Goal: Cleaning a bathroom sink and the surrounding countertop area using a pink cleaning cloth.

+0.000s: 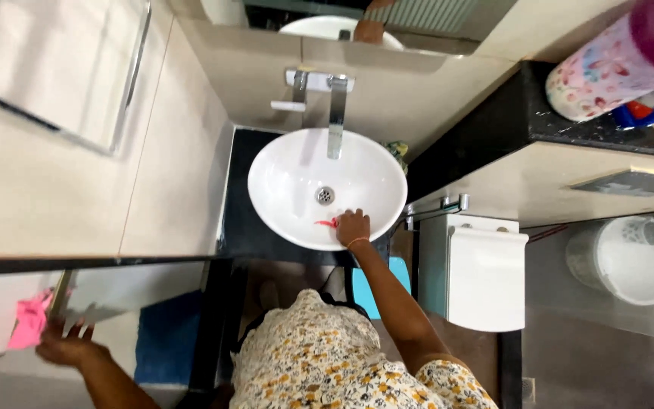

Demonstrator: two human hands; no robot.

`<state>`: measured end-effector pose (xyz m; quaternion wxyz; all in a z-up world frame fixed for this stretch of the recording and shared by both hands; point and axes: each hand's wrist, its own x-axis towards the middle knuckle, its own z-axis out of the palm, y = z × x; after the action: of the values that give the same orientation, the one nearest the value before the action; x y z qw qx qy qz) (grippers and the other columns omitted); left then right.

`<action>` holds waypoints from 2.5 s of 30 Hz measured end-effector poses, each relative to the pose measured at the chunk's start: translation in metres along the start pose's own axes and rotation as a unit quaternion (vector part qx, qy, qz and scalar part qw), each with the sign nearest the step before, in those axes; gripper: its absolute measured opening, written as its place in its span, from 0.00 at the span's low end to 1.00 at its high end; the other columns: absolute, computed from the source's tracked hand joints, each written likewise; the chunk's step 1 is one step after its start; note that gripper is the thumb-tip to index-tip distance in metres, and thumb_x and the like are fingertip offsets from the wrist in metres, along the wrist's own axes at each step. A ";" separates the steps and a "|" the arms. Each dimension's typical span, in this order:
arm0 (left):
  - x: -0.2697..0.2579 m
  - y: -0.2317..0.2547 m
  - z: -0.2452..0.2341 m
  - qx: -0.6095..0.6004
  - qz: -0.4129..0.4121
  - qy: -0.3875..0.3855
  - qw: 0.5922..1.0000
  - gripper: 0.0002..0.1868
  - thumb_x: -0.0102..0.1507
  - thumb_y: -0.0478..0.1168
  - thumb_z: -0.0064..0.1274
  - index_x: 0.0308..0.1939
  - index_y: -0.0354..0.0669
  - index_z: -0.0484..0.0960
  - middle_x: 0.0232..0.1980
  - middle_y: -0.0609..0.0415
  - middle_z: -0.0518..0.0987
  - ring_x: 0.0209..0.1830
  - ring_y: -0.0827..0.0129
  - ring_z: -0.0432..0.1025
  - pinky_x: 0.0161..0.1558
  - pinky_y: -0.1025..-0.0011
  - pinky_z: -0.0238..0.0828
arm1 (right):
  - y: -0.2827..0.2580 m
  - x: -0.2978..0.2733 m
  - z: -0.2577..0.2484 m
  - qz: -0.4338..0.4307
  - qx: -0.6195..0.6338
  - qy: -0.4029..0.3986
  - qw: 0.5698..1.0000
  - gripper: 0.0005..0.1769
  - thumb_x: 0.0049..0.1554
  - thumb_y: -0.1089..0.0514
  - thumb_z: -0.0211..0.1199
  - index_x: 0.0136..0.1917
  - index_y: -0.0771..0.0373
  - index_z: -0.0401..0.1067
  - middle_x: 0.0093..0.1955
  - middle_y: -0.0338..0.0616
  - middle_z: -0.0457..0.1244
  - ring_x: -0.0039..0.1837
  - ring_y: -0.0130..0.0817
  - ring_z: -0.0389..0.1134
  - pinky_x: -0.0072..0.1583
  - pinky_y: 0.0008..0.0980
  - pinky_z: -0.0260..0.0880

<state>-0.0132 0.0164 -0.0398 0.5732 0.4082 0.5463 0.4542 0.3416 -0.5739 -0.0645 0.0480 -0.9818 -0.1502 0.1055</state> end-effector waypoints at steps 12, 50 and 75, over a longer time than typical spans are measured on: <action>-0.011 0.012 0.010 0.135 0.082 0.070 0.985 0.23 0.73 0.54 0.61 0.49 0.37 0.74 0.41 0.49 0.86 0.27 0.69 0.80 0.20 0.70 0.72 | -0.003 0.000 -0.004 0.003 0.004 -0.025 1.000 0.12 0.57 0.53 0.57 0.42 0.52 0.81 0.52 0.43 0.67 0.59 0.47 0.64 0.58 0.46 0.64; -0.325 -0.056 0.221 0.235 0.051 -0.782 0.575 0.13 0.65 0.39 0.58 0.52 0.40 0.80 0.46 0.55 0.83 0.41 0.75 0.76 0.41 0.76 0.74 | -0.053 -0.032 0.002 -0.005 0.161 0.013 0.987 0.16 0.49 0.45 0.67 0.48 0.53 0.80 0.49 0.50 0.68 0.54 0.57 0.65 0.56 0.51 0.69; -0.243 -0.106 0.192 0.210 0.015 -0.671 0.711 0.28 0.56 0.39 0.72 0.56 0.34 0.77 0.49 0.53 0.82 0.49 0.68 0.77 0.52 0.70 0.76 | -0.155 -0.075 -0.008 0.038 0.693 0.016 0.720 0.07 0.67 0.64 0.60 0.56 0.70 0.72 0.48 0.43 0.68 0.46 0.27 0.66 0.49 0.28 0.70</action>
<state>0.1888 -0.2396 -0.0668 0.6815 0.7236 0.0934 -0.0568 0.2290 -0.4501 -0.0225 0.7136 -0.6807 0.0027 0.1658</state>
